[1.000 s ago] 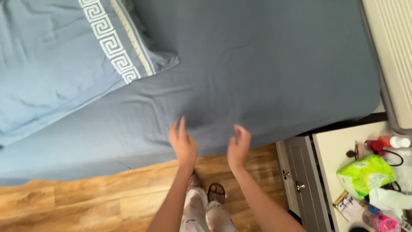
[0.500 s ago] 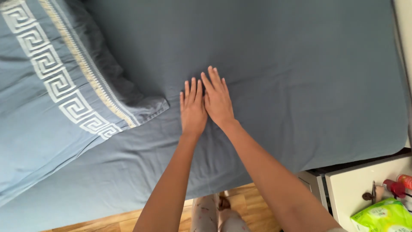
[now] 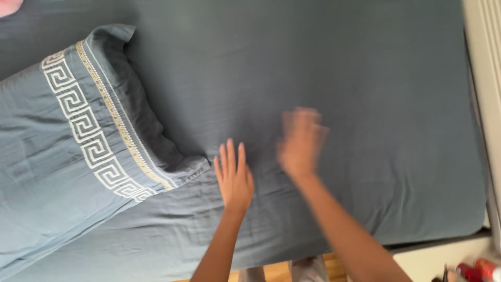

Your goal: Arrange pillows and plush toys on the bed and smooth out the bedsheet.

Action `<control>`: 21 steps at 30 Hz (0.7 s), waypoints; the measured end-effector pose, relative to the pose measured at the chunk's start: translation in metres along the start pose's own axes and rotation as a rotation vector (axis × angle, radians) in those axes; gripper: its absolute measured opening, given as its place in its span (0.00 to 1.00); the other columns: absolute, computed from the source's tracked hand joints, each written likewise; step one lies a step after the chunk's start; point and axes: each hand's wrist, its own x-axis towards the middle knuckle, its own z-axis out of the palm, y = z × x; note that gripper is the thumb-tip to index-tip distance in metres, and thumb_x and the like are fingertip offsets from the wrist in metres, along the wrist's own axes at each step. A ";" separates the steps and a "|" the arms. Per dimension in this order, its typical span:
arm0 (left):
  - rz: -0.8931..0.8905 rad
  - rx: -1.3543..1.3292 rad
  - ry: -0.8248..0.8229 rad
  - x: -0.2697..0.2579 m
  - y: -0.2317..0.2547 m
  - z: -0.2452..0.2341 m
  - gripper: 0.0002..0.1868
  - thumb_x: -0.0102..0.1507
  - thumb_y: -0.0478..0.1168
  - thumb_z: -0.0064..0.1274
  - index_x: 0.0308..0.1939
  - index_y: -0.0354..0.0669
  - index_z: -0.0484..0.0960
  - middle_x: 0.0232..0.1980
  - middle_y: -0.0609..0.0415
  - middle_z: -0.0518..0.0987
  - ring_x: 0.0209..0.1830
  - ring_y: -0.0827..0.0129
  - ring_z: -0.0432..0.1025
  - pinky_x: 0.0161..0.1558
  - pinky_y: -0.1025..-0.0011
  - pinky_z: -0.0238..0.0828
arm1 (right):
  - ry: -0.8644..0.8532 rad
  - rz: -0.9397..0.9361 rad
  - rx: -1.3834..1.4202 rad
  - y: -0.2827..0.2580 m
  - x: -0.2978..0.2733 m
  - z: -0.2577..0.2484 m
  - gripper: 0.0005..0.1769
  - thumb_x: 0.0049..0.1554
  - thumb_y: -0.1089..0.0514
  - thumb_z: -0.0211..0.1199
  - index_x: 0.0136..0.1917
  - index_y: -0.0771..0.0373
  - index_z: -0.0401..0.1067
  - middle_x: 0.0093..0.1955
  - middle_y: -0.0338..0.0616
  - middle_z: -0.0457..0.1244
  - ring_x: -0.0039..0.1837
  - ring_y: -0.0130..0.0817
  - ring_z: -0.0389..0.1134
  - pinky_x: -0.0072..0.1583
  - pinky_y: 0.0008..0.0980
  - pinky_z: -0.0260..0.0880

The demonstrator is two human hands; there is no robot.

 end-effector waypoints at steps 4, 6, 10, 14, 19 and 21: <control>-0.003 -0.011 -0.010 0.079 0.009 0.034 0.34 0.68 0.39 0.41 0.80 0.44 0.58 0.83 0.46 0.52 0.84 0.51 0.45 0.80 0.48 0.35 | -0.261 -0.583 0.216 -0.018 0.034 0.046 0.29 0.60 0.57 0.62 0.74 0.57 0.64 0.80 0.49 0.53 0.81 0.45 0.53 0.75 0.56 0.55; -0.012 0.086 -0.082 0.088 -0.006 0.037 0.32 0.69 0.46 0.41 0.78 0.48 0.58 0.82 0.47 0.50 0.82 0.51 0.44 0.77 0.48 0.35 | -0.353 -0.547 0.058 0.016 0.053 0.038 0.36 0.57 0.48 0.61 0.75 0.62 0.61 0.78 0.55 0.51 0.78 0.54 0.49 0.73 0.60 0.48; -0.147 0.173 -0.104 0.051 -0.034 0.038 0.33 0.70 0.49 0.42 0.78 0.45 0.56 0.82 0.47 0.48 0.81 0.50 0.43 0.75 0.47 0.36 | -0.362 -0.062 -0.179 0.187 0.028 0.035 0.40 0.62 0.49 0.60 0.80 0.68 0.51 0.83 0.55 0.46 0.84 0.54 0.42 0.78 0.60 0.40; -0.280 0.027 0.097 0.090 -0.009 0.032 0.36 0.69 0.40 0.48 0.80 0.37 0.53 0.84 0.41 0.48 0.85 0.45 0.41 0.79 0.48 0.39 | -0.122 0.064 0.015 0.164 0.076 0.046 0.43 0.58 0.58 0.60 0.81 0.73 0.50 0.82 0.62 0.48 0.84 0.54 0.46 0.81 0.57 0.41; -0.092 -0.107 0.140 0.216 0.014 0.063 0.30 0.76 0.46 0.42 0.81 0.46 0.56 0.85 0.43 0.47 0.86 0.46 0.41 0.81 0.50 0.38 | -0.194 -0.589 0.227 -0.012 0.127 0.104 0.44 0.54 0.64 0.61 0.82 0.63 0.52 0.84 0.56 0.46 0.84 0.57 0.44 0.79 0.58 0.43; -0.119 0.068 0.007 0.238 -0.001 0.076 0.29 0.75 0.53 0.35 0.80 0.55 0.57 0.84 0.48 0.47 0.85 0.52 0.40 0.79 0.47 0.34 | -0.269 -0.704 0.430 -0.026 0.134 0.148 0.44 0.64 0.52 0.61 0.82 0.76 0.45 0.83 0.61 0.42 0.84 0.55 0.43 0.78 0.65 0.41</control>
